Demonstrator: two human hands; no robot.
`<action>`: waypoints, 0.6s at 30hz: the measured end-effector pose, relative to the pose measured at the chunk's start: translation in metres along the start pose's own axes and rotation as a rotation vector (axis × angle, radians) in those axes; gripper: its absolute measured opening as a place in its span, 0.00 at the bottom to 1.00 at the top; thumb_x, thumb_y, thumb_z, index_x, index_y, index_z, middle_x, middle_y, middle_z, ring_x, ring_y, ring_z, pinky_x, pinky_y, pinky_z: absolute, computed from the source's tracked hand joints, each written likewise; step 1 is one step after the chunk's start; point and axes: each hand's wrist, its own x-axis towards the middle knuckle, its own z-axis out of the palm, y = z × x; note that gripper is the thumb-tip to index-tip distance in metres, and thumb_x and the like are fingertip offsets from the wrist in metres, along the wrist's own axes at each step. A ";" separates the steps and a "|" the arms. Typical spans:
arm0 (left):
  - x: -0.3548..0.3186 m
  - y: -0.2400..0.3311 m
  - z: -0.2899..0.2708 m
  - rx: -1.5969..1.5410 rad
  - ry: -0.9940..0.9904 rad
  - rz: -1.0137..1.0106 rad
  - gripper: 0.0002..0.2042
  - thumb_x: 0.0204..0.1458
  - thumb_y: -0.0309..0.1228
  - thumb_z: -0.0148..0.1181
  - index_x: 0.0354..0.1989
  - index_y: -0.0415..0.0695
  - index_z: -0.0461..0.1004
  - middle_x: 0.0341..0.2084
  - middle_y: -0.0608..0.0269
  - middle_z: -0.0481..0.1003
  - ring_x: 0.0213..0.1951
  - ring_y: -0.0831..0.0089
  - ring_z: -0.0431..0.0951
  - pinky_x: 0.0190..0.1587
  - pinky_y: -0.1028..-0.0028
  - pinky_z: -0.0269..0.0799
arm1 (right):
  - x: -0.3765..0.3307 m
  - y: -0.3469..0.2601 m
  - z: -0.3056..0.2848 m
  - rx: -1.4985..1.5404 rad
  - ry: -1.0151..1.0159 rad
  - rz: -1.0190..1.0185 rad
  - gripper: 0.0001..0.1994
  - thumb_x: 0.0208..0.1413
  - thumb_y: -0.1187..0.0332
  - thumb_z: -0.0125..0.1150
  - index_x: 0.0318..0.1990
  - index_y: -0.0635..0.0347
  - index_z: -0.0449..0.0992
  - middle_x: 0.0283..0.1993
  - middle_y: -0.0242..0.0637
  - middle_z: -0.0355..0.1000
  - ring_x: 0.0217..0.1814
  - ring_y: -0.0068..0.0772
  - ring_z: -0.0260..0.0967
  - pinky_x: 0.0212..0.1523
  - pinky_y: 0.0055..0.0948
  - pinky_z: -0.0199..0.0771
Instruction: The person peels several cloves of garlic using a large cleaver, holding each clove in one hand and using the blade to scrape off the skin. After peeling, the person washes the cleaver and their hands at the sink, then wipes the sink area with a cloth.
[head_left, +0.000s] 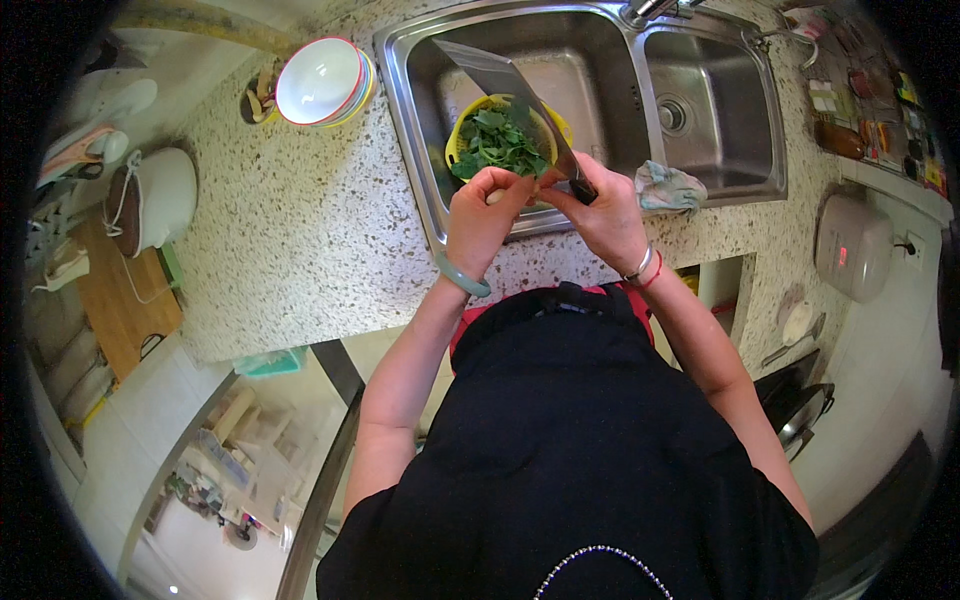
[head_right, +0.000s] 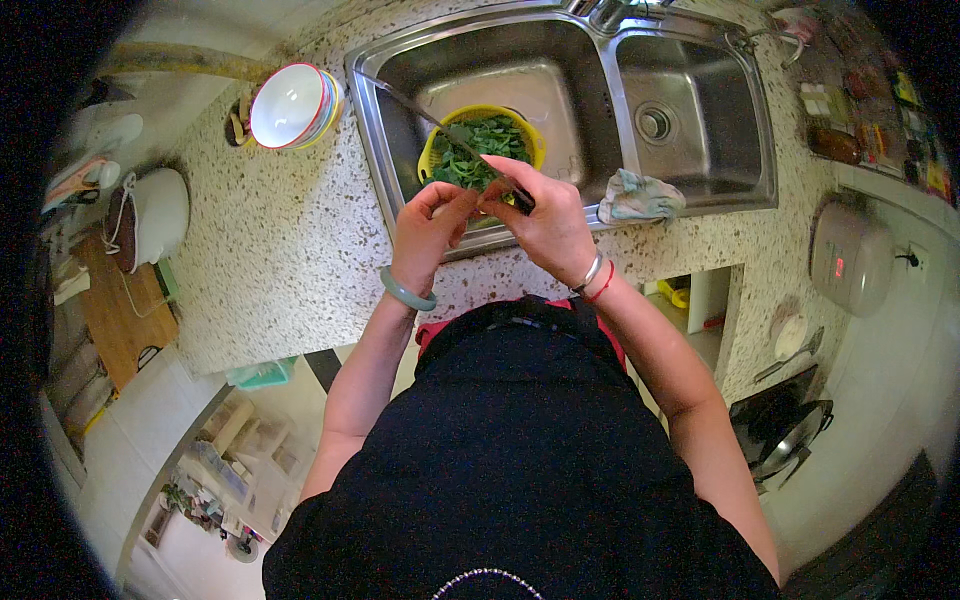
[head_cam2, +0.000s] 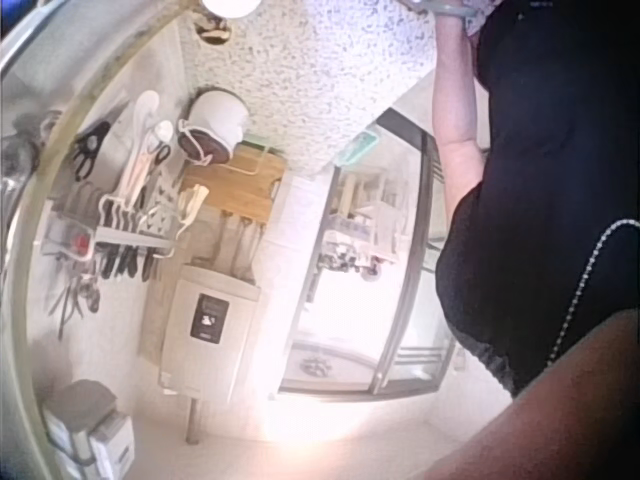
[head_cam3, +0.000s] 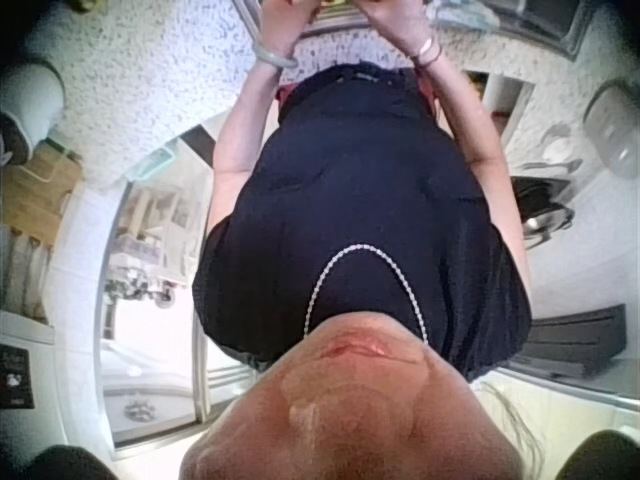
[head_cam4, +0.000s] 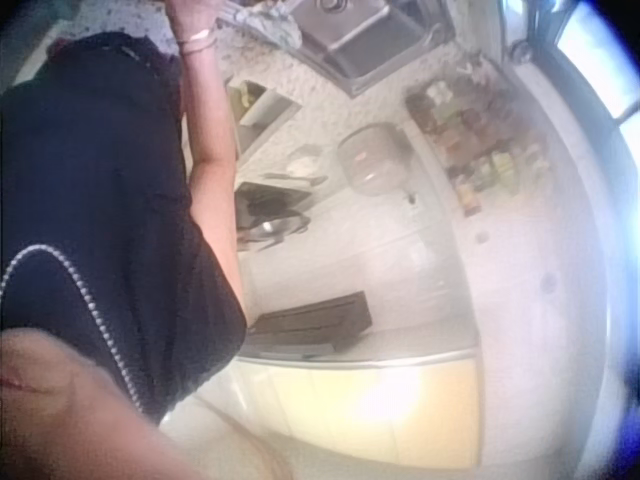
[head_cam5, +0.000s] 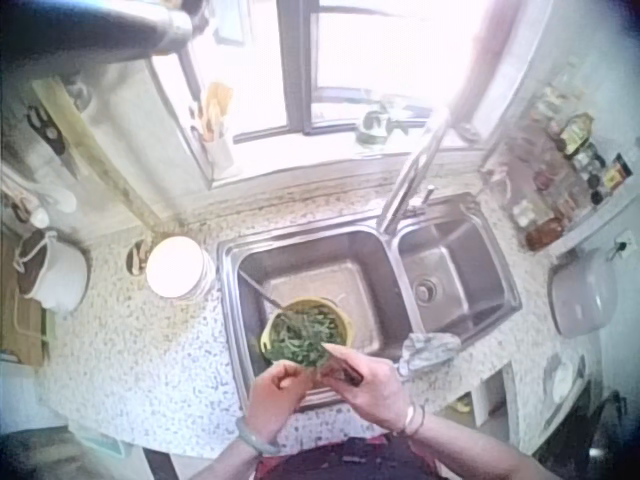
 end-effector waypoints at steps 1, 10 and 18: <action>-0.002 0.000 -0.001 -0.053 -0.018 -0.020 0.08 0.53 0.32 0.61 0.30 0.41 0.73 0.22 0.70 0.74 0.21 0.88 0.66 0.23 0.85 0.59 | -0.002 -0.001 0.000 0.005 -0.001 -0.005 0.23 0.46 0.75 0.66 0.52 0.60 0.72 0.33 0.41 0.77 0.34 0.35 0.77 0.36 0.29 0.74; -0.022 -0.003 -0.008 -0.373 -0.072 -0.110 0.06 0.54 0.32 0.60 0.32 0.43 0.73 0.20 0.71 0.71 0.19 0.87 0.63 0.21 0.85 0.57 | -0.023 -0.009 0.014 0.160 0.071 0.122 0.09 0.46 0.73 0.66 0.36 0.64 0.75 0.31 0.38 0.77 0.32 0.27 0.75 0.35 0.26 0.72; -0.038 -0.006 -0.027 0.080 -0.080 0.016 0.07 0.54 0.32 0.60 0.35 0.41 0.74 0.22 0.71 0.72 0.21 0.87 0.64 0.22 0.83 0.58 | -0.038 -0.023 0.026 -0.001 0.036 0.002 0.15 0.47 0.74 0.66 0.44 0.62 0.74 0.33 0.39 0.78 0.33 0.28 0.76 0.36 0.27 0.73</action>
